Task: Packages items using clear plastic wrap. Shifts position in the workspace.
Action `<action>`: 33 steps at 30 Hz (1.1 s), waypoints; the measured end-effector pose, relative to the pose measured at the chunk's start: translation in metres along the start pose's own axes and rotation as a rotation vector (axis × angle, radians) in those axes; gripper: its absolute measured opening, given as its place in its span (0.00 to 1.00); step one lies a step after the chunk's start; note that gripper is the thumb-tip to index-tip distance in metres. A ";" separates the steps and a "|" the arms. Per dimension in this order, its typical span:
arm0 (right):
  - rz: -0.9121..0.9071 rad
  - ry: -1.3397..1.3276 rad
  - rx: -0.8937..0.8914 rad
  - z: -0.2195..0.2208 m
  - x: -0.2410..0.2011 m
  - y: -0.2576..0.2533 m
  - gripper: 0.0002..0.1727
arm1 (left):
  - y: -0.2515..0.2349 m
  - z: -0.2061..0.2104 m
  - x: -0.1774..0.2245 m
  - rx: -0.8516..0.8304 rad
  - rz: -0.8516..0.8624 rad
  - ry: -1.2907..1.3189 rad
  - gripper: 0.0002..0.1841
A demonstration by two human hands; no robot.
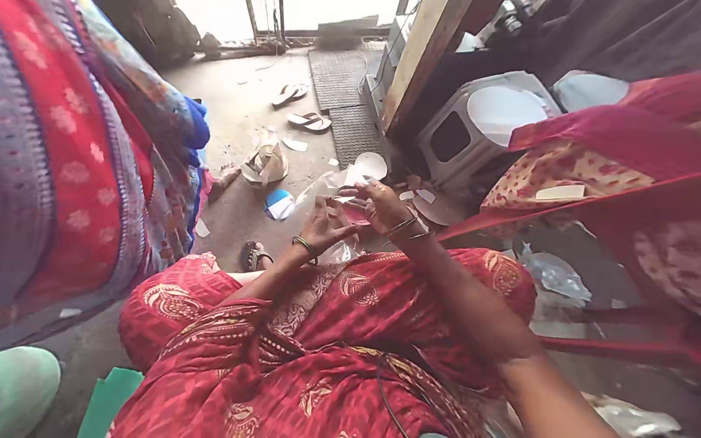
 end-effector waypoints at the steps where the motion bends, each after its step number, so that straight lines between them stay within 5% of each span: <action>1: 0.011 -0.003 -0.003 0.007 0.000 0.004 0.17 | 0.000 0.001 -0.003 0.020 -0.015 0.014 0.45; 8: -0.041 0.078 -0.005 0.009 0.013 0.011 0.17 | -0.008 -0.002 -0.011 0.051 0.009 0.108 0.17; 17: -0.074 0.024 -0.012 0.001 0.012 0.008 0.14 | -0.024 0.008 -0.032 0.036 -0.008 0.205 0.17; 20: -0.084 -0.058 0.068 0.004 0.002 -0.001 0.05 | -0.017 0.004 -0.027 0.021 -0.034 0.257 0.18; 24: -0.114 0.003 0.046 -0.012 0.005 -0.003 0.19 | -0.021 -0.003 -0.017 0.053 -0.165 0.346 0.18; 30: -0.419 0.234 0.200 -0.031 -0.012 -0.019 0.19 | -0.037 -0.010 -0.024 0.035 -0.033 0.380 0.16; 33: -0.529 0.416 0.238 -0.039 -0.022 -0.015 0.24 | -0.033 -0.016 -0.013 -0.017 -0.095 0.441 0.19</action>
Point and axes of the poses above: each hand's wrist, its own y-axis away from the middle knuckle, its own z-axis out of the palm, x = y × z, the point moved 2 cm from there along -y, towards the middle knuckle, and after that the axes turned 5 degrees about x, right-handed, at the moved point
